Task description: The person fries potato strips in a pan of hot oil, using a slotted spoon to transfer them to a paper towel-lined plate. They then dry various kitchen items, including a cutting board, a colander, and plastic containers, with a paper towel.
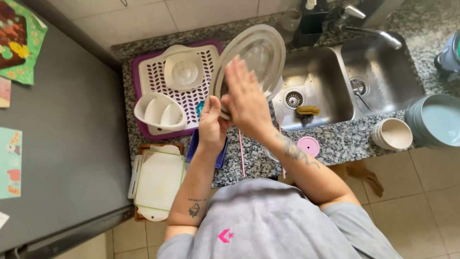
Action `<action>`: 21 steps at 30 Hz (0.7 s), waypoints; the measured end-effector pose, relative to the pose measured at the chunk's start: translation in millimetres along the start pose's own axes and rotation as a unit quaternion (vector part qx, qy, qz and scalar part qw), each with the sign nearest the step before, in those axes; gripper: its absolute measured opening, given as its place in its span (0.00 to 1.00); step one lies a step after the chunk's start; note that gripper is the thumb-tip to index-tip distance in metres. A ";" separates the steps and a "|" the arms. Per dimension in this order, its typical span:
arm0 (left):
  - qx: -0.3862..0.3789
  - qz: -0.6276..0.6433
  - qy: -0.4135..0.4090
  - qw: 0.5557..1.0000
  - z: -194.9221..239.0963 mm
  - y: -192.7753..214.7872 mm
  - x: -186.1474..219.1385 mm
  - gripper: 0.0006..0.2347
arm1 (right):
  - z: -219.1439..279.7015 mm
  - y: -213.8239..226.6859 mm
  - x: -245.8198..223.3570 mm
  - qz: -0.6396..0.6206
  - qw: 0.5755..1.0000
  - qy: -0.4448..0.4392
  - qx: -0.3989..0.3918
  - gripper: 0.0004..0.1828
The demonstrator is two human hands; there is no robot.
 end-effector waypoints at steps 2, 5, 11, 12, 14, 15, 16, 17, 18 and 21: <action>0.037 -0.044 -0.021 0.998 -32.9 89.4 -37.3 0.13 | 30.9 8.5 -38.7 -0.072 0.970 0.197 0.122 0.26; 0.091 -0.042 -0.028 0.995 43.8 -26.0 34.4 0.14 | 66.3 -0.6 -38.5 0.016 0.952 0.278 0.125 0.22; 0.124 -0.140 -0.062 0.980 68.1 -19.5 52.1 0.15 | 50.1 56.3 36.9 0.064 0.947 0.277 0.148 0.25; 0.133 -0.135 -0.072 0.979 66.2 -21.0 52.8 0.15 | 53.4 52.1 55.4 0.059 0.944 0.291 0.145 0.25; 0.177 -0.219 -0.161 0.946 80.9 -18.4 65.9 0.11 | 52.0 45.0 151.0 -0.327 0.908 -0.021 0.260 0.15; 0.210 -0.211 -0.176 0.938 80.4 -9.6 51.4 0.11 | 44.2 44.2 128.2 -0.345 0.909 -0.002 0.232 0.15; 0.213 -0.218 -0.198 0.932 77.5 -4.0 38.4 0.09 | 40.4 26.8 122.9 -0.600 0.765 -0.093 0.212 0.22; 0.225 -0.224 -0.213 0.924 80.2 4.4 22.1 0.07 | 45.7 0.1 104.4 -0.792 0.552 -0.204 0.163 0.31; 0.265 -0.217 -0.221 0.913 84.4 10.5 14.2 0.07 | 51.7 -22.0 87.1 -0.798 0.550 -0.213 0.121 0.31; 0.359 -0.279 -0.239 0.858 100.4 17.9 9.9 0.08 | 84.8 -80.9 48.5 -0.803 0.529 -0.273 0.011 0.25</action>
Point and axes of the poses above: each hand's wrist, its own z-axis away from the middle knuckle, its own y-axis out of the back of the hand, x = y × z, the point moved 8 cm from there along -z, towards the middle knuckle, and after that the axes turned 6 degrees about y, right-handed, at the moved point
